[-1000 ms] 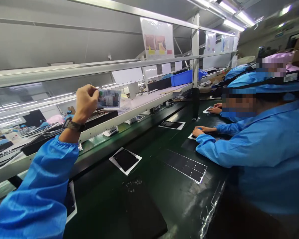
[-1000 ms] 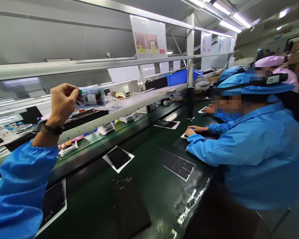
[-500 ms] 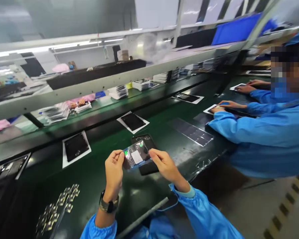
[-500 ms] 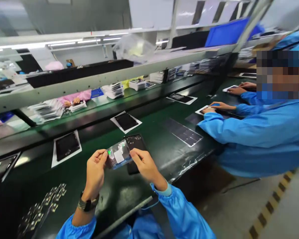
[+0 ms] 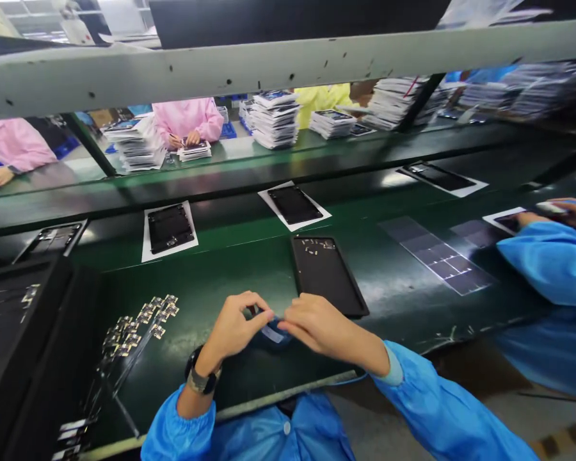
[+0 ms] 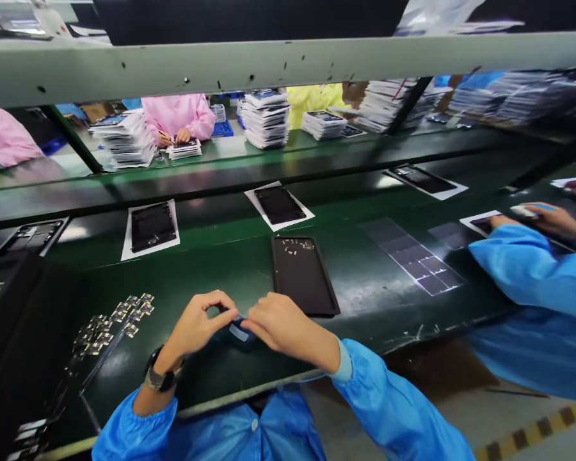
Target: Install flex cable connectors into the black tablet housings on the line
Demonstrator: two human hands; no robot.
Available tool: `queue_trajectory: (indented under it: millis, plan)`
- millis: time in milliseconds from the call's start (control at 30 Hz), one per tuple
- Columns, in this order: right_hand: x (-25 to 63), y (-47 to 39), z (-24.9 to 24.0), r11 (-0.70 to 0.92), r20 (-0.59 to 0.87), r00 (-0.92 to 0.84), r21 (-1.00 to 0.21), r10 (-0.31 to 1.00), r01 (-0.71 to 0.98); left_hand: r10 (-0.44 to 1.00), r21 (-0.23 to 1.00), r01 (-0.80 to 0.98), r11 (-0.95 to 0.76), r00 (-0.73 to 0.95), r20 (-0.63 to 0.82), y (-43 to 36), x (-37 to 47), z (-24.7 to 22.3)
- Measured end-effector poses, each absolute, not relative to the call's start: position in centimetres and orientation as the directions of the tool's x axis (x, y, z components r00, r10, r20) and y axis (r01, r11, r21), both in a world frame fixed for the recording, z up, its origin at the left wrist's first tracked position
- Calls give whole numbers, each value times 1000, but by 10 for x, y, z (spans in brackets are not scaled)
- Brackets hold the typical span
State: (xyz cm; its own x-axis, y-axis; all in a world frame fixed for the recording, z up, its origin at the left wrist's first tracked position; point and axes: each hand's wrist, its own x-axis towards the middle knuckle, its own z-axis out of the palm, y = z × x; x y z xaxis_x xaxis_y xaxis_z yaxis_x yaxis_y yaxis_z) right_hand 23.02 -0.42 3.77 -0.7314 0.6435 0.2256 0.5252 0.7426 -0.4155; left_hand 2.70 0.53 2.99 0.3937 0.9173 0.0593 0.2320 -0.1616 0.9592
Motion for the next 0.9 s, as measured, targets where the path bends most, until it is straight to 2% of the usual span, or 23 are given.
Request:
queue_trajectory:
  millis: [67,167,433,633,900]
  plan:
    - [226,-8,37,777,204,-766,-344,610,527,889,959,199,-201,448,94,1,23,27]
    - [224,-10,38,771,166,-770,-329,616,545,884,967,140,-214,450,130,-3,19,25]
    - [228,-3,32,744,220,-731,-396,646,539,940,983,115,-146,325,101,0,27,15]
    - [231,-2,30,733,315,-685,-476,658,485,965,994,83,-66,261,42,1,34,9]
    - [234,0,25,623,281,-594,-593,754,510,940,996,-10,94,331,-85,4,28,0]
